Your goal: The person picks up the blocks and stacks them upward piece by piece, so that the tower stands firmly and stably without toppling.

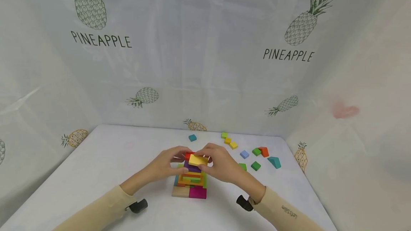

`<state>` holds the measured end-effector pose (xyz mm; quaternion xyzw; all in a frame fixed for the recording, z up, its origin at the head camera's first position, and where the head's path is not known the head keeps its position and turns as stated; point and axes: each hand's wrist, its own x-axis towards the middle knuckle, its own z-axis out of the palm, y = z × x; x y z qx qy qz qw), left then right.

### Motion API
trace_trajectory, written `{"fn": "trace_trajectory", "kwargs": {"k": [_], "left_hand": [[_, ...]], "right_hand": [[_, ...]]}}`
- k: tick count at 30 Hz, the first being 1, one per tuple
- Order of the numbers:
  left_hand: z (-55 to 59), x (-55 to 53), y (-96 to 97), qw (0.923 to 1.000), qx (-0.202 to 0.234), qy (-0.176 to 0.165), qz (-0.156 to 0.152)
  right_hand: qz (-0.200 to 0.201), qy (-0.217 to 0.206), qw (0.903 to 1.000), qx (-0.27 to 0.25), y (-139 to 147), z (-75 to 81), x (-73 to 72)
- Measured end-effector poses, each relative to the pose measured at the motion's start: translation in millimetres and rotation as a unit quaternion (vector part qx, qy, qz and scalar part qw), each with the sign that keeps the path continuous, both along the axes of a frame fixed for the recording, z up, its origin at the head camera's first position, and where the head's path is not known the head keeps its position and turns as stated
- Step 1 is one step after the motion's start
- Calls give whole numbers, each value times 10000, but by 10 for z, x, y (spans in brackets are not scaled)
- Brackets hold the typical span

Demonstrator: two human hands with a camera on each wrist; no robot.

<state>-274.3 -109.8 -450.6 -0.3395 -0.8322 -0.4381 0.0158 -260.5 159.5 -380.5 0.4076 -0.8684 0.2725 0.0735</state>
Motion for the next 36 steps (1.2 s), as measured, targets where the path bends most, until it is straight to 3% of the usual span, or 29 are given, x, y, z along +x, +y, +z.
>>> {"fn": "trace_trajectory", "kwargs": {"k": [17,25,36], "left_hand": [[-25,-26,0,10000,37,61,60],[4,-35,7,10000,-24,61,-56],[43,-14,-1,9980,-174,614,25]], "right_hand": [[80,202,9997,-139,-99,-116,25],[58,273,9994,-218,-81,-186,32],[-67,412,9983,-400,-23,-275,-6]]}}
